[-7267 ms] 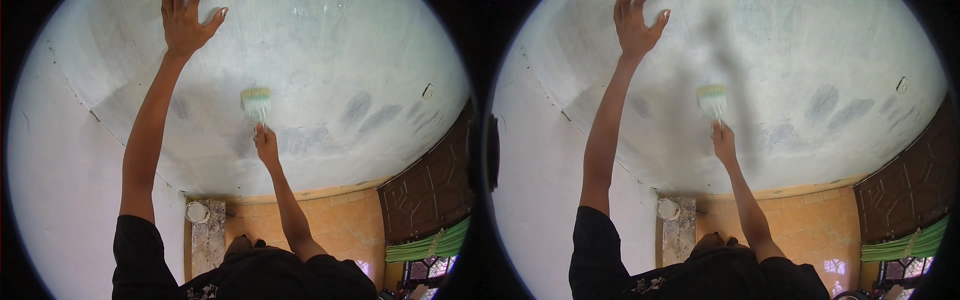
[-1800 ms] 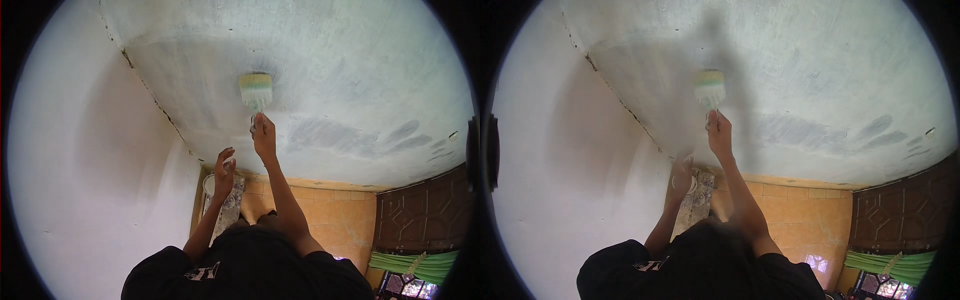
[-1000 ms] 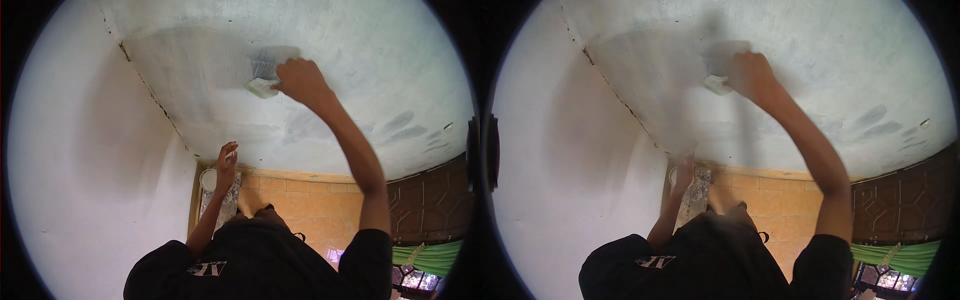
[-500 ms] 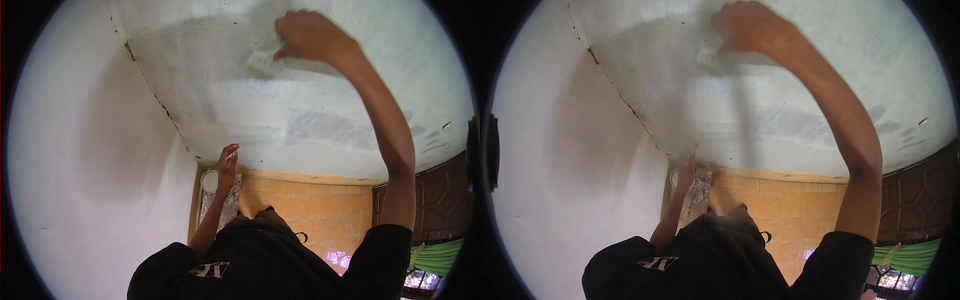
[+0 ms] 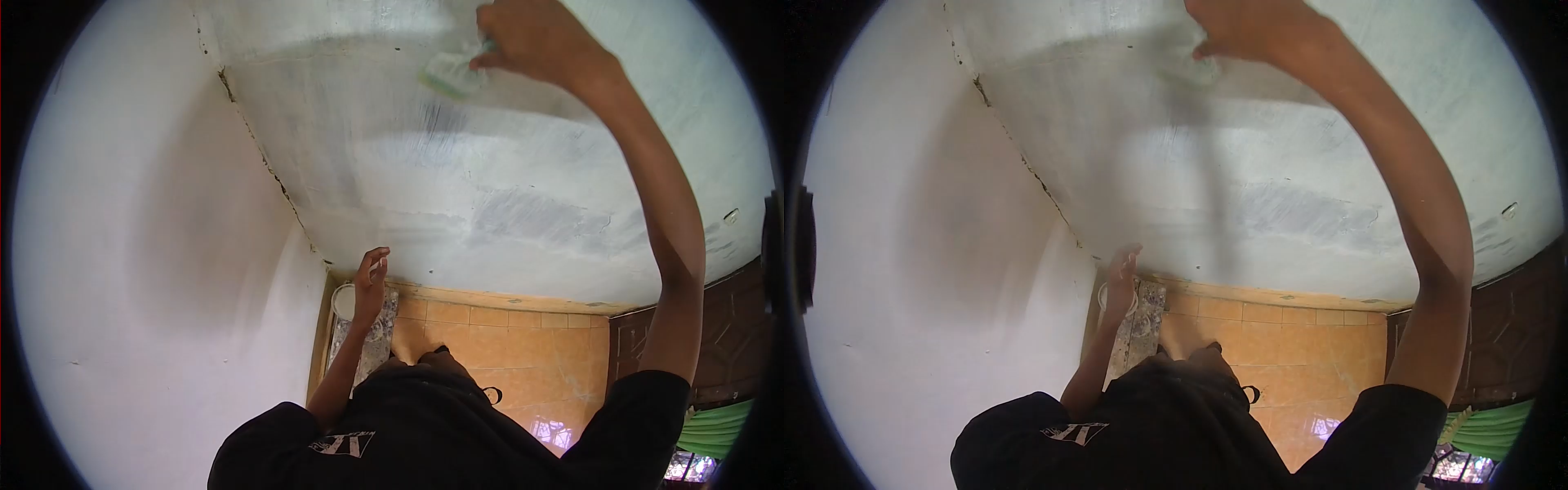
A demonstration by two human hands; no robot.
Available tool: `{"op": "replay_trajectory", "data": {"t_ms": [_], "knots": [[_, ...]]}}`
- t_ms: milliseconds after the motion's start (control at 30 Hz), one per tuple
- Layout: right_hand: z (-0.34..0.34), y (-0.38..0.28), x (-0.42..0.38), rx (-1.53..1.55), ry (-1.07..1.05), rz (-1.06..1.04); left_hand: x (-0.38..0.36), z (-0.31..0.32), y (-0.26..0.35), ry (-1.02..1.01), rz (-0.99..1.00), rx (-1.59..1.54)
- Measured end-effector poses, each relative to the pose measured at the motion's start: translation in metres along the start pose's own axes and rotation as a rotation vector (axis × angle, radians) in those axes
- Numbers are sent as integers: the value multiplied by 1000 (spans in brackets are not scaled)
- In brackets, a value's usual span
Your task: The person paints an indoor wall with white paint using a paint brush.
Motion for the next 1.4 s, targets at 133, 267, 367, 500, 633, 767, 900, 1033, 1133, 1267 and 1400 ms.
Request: {"op": "replay_trajectory", "data": {"t_ms": [133,267,367,500,633,767,900,1033,1133,1267,1400], "knots": [[-29,-5,-12,180,-100,19,1,8,10,-9,36,5],[32,-19,-4,142,169,-179,2,16,14,-29,52,12],[73,-22,4,246,24,-55,0,17,13,-31,62,16],[96,-9,-3,285,79,33,-4,12,9,-28,46,2],[88,7,-25,198,104,55,-8,5,1,-16,38,-34],[54,19,-49,148,108,85,-6,2,3,-9,31,2],[76,2,-52,225,55,1,-6,1,15,-7,38,42],[138,-27,-42,276,-128,-47,-7,4,6,-9,30,-26],[139,-24,-29,179,-77,-73,-6,6,-2,-11,28,-36],[64,-2,-20,40,162,-42,-7,5,-1,-16,14,-13],[-1,5,-18,114,212,95,-9,3,7,-7,45,3]]}}
Point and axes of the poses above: each hand's wrist, its own x-axis towards the middle knuckle, its own z-axis out of the palm, y = z × x, the point moved 8 cm from there along x, towards the middle knuckle, and after that the axes turned 10 degrees about x, right-handed, at the moved point
